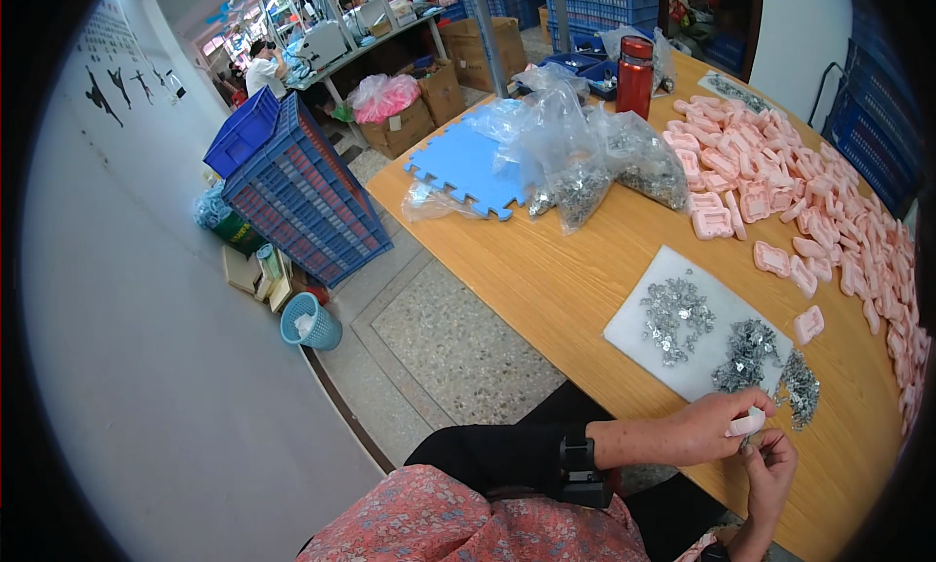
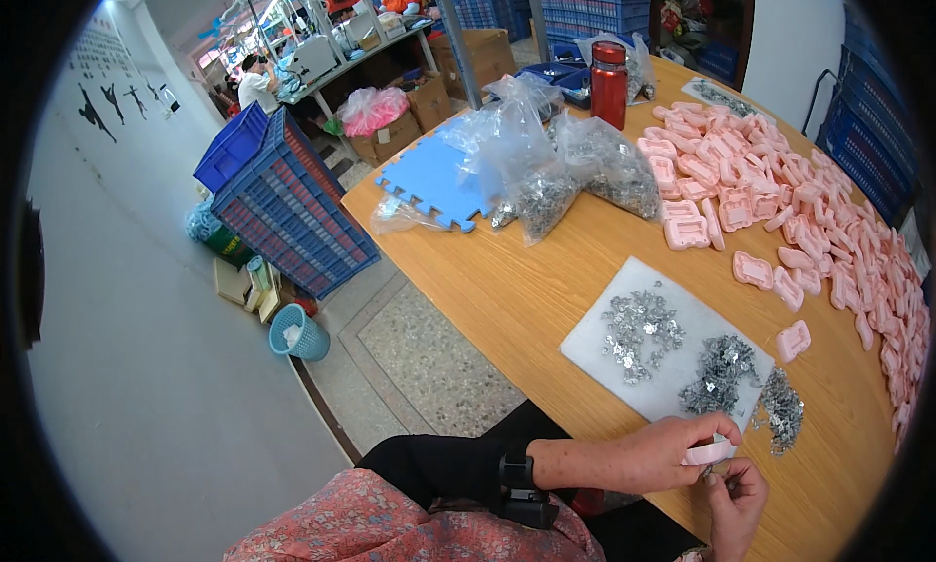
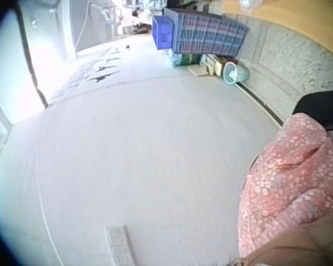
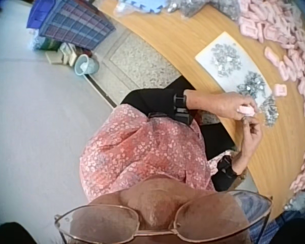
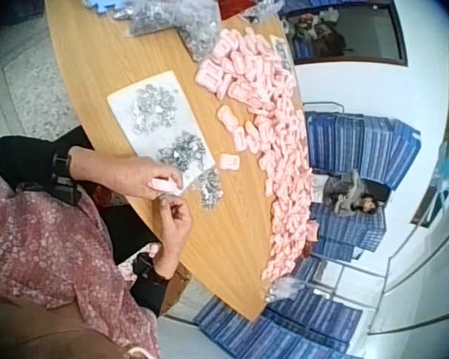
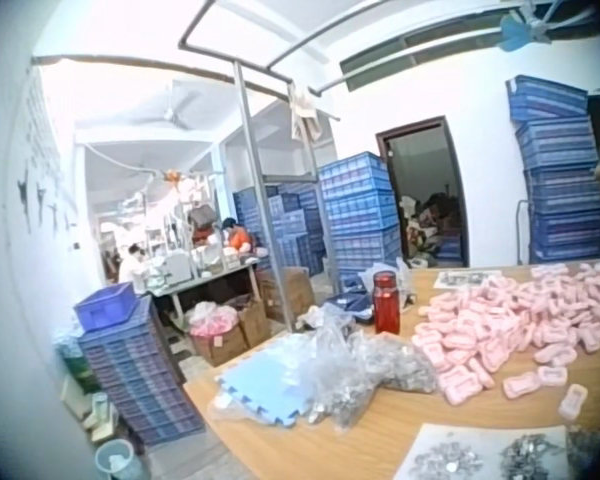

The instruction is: The person assembles small pink plastic components by inserting metal pins into them using a small metal tool. They pick up the plastic parts and pins from a table, use the tool to push the pins into place, and then place the assembled units aside.

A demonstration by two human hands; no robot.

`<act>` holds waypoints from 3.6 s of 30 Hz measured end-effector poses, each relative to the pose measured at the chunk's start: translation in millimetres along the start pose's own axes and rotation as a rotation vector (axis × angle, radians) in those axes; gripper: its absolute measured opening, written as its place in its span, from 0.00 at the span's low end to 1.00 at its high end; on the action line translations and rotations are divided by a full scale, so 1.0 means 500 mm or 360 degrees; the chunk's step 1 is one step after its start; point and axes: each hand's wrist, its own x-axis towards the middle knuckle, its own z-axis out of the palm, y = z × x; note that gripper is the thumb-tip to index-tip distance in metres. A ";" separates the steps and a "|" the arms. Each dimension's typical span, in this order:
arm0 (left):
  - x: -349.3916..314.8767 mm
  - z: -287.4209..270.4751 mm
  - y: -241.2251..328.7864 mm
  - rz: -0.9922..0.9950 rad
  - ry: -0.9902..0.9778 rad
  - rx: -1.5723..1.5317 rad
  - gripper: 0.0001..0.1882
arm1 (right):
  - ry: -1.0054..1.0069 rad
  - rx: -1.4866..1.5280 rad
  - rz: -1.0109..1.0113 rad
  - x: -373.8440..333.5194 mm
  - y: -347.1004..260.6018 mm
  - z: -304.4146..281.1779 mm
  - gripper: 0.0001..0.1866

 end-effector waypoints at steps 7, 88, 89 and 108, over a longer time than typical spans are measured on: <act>-0.008 0.012 0.002 0.0149 -0.0076 0.0138 0.25 | 0.0022 -0.0113 -0.0077 -0.016 -0.002 0.005 0.05; 0.004 0.060 -0.045 -0.1265 -0.0106 -0.1184 0.30 | 0.0324 -0.1327 -0.0597 -0.013 -0.006 0.032 0.06; 0.003 0.059 -0.048 -0.1269 -0.0119 -0.1143 0.30 | 0.0301 -0.1363 -0.0573 -0.015 -0.007 0.032 0.06; 0.007 0.083 -0.017 -0.0832 -0.0110 -0.0871 0.28 | -0.0073 0.0275 0.0160 -0.032 0.018 -0.028 0.12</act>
